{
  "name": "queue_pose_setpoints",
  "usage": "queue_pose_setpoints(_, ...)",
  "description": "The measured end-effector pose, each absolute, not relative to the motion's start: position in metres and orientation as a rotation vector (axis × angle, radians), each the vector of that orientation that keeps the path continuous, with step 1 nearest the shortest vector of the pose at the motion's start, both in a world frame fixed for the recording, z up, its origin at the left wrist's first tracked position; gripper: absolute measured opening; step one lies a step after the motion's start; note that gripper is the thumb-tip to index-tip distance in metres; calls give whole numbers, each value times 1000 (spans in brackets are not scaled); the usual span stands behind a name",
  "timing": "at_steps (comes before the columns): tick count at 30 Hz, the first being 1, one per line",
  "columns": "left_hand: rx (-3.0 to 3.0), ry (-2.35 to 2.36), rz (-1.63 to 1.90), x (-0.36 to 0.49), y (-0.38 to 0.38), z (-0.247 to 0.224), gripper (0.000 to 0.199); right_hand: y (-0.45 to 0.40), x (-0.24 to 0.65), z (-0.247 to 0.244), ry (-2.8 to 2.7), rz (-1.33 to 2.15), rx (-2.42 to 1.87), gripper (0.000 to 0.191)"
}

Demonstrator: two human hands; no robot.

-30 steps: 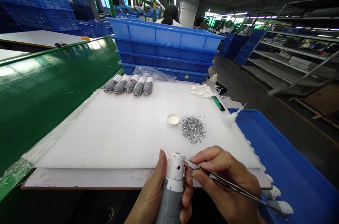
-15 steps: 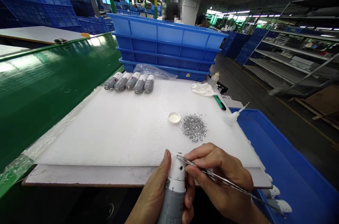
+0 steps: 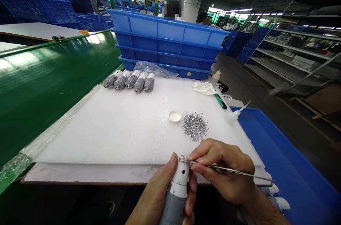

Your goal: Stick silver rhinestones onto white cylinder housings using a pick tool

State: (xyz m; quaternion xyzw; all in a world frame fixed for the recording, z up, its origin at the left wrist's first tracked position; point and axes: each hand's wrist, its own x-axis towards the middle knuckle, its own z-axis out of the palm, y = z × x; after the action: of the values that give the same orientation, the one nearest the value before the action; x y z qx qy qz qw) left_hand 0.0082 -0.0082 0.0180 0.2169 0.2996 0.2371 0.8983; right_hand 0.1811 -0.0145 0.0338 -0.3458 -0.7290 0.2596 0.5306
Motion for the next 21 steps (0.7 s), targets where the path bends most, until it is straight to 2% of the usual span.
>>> queue_pose_setpoints(14, 359, 732, 459, 14, -21, 19, 58, 0, 192, 46, -1769, 822, -760, 14)
queue_pose_setpoints(21, 348, 588, 468, 9, -13, 9, 61, -5, 191, 38, -1540, 894, -760, 14)
